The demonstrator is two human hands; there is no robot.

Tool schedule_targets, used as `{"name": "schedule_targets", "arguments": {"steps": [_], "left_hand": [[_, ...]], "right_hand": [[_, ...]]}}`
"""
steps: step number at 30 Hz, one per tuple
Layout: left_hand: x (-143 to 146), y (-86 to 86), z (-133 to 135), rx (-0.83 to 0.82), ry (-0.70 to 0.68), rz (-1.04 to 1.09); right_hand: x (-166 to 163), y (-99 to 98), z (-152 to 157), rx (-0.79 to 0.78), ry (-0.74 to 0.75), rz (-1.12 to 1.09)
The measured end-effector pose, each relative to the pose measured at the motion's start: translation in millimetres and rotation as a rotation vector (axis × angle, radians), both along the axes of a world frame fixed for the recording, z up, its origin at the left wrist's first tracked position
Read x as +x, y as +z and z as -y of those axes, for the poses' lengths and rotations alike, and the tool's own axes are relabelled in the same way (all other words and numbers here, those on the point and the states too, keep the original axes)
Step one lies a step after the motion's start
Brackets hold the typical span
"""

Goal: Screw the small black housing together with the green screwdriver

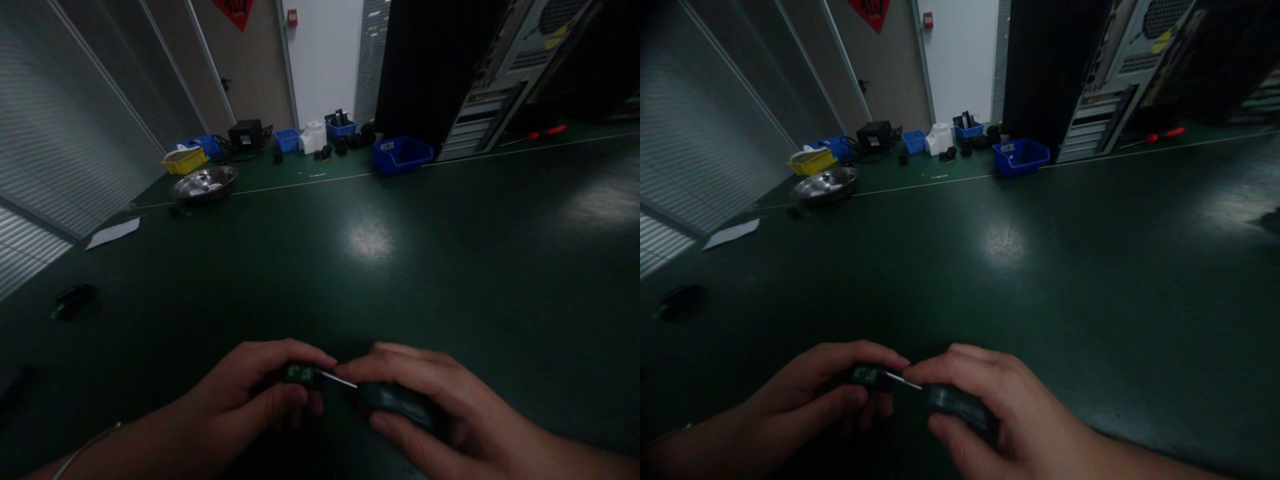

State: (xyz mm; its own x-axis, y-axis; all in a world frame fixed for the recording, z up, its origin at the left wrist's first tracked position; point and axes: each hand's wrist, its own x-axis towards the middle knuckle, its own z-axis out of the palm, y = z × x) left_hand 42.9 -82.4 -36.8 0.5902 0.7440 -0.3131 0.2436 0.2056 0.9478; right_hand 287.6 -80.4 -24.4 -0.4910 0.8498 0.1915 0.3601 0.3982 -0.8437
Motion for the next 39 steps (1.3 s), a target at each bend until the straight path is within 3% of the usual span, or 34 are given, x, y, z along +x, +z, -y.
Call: {"name": "schedule_targets", "arguments": {"steps": [7,29,39], "left_hand": [[2.6,-0.1,-1.6,-0.013,0.014,0.015],[0.8,0.5,-1.3,0.007,0.017,-0.038],[2.2,-0.4,-2.3,-0.027,0.039,0.021]], "right_hand": [[11.3,-11.1,9.7,-0.057,0.029,-0.074],[13.3,-12.5,9.5,-0.128,0.082,-0.107],[11.6,-9.9,8.6,-0.075,0.075,-0.107]]}}
